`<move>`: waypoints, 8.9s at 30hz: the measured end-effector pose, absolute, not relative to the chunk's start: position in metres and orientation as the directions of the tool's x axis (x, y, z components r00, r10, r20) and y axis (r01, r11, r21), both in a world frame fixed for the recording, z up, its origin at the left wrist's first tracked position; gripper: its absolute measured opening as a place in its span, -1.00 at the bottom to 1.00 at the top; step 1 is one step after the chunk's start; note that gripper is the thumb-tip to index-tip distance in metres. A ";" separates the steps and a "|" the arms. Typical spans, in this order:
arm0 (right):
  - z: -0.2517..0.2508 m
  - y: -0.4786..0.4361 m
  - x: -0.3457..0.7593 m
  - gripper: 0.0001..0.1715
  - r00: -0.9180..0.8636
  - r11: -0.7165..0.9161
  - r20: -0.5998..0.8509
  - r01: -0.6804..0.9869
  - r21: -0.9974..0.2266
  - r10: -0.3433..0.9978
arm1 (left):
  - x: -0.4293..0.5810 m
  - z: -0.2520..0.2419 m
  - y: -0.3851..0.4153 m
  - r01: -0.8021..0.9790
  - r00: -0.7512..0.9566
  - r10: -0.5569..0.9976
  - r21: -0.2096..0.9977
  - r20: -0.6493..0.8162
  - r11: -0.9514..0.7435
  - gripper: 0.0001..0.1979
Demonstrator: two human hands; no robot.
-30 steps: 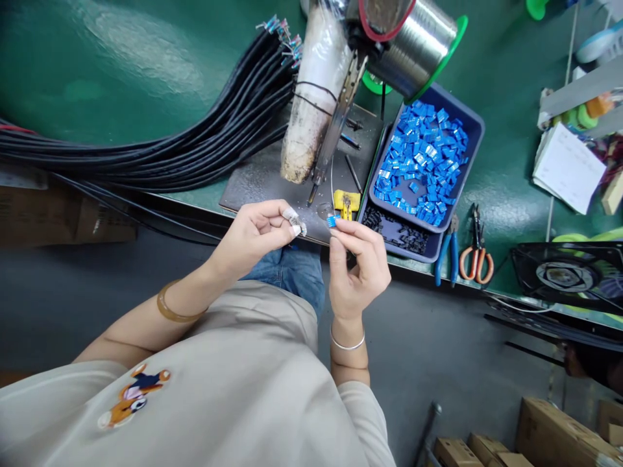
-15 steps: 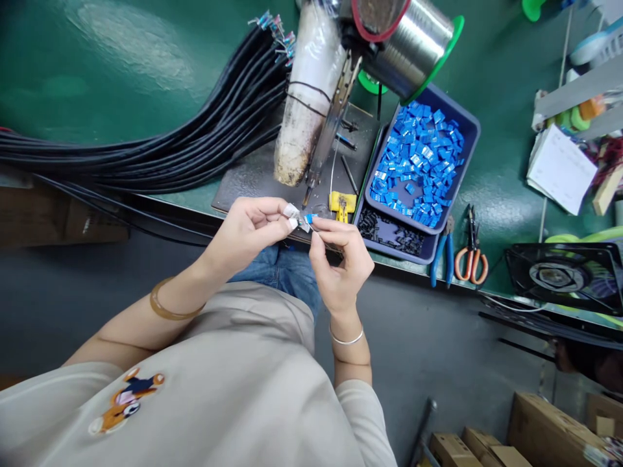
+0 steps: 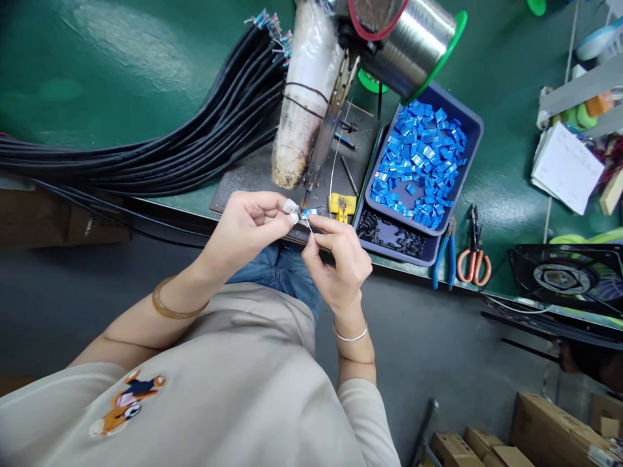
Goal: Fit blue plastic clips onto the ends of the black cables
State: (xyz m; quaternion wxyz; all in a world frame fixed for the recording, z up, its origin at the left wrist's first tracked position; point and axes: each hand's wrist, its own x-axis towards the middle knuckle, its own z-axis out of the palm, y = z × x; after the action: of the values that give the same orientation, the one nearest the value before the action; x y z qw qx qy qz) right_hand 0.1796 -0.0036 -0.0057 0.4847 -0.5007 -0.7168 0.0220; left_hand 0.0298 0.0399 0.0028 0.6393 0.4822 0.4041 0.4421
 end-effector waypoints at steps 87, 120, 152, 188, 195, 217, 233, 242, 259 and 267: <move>0.007 -0.001 0.172 -0.81 0.002 0.445 0.649 0.727 -0.523 0.761 | 0.031 0.003 0.035 -0.040 0.271 0.962 0.999 0.035 -0.025 -0.86; 0.013 -0.017 0.160 -0.84 0.087 0.341 0.541 0.691 -0.638 0.837 | 0.023 -0.003 0.018 -0.026 0.192 0.971 0.989 0.145 -0.143 -0.91; 0.017 -0.017 0.175 -0.90 0.052 0.287 0.345 0.449 -0.847 0.937 | 0.013 0.008 0.027 -0.227 0.435 0.895 0.951 -0.095 0.212 -0.90; 0.017 -0.006 0.177 -0.87 -0.021 0.396 0.527 0.684 -0.612 0.850 | 0.029 0.000 0.037 -0.184 0.331 0.944 0.981 0.002 0.063 -0.94; 0.017 -0.004 0.179 -0.86 -0.020 0.395 0.525 0.683 -0.615 0.851 | 0.032 0.000 0.037 -0.162 0.314 0.949 0.986 0.022 0.031 -0.91; 0.016 0.001 0.177 -0.84 -0.020 0.407 0.573 0.724 -0.557 0.820 | 0.036 0.002 0.042 -0.159 0.250 0.968 0.987 0.029 0.011 -0.93; 0.015 -0.004 0.175 -0.83 -0.030 0.421 0.600 0.740 -0.525 0.800 | 0.032 0.005 0.042 -0.168 0.294 0.955 0.981 -0.048 0.101 -0.94; 0.010 -0.005 0.174 -0.81 -0.049 0.438 0.633 0.762 -0.476 0.773 | 0.026 0.007 0.042 -0.161 0.351 0.927 0.967 -0.130 0.196 -0.86; 0.018 0.000 0.172 -0.83 -0.019 0.421 0.596 0.725 -0.545 0.803 | 0.029 0.012 0.049 -0.185 0.312 0.943 0.966 -0.117 0.181 -0.89; 0.019 -0.004 0.173 -0.82 -0.042 0.419 0.598 0.753 -0.508 0.801 | 0.027 0.015 0.052 -0.198 0.369 0.917 0.951 -0.152 0.237 -0.90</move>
State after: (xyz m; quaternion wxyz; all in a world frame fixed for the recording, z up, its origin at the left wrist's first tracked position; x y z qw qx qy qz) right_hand 0.1730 -0.0044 0.0190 0.4350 -0.5384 -0.7213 0.0276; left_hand 0.0273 0.0520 0.0148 0.6845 0.4645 0.3873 0.4070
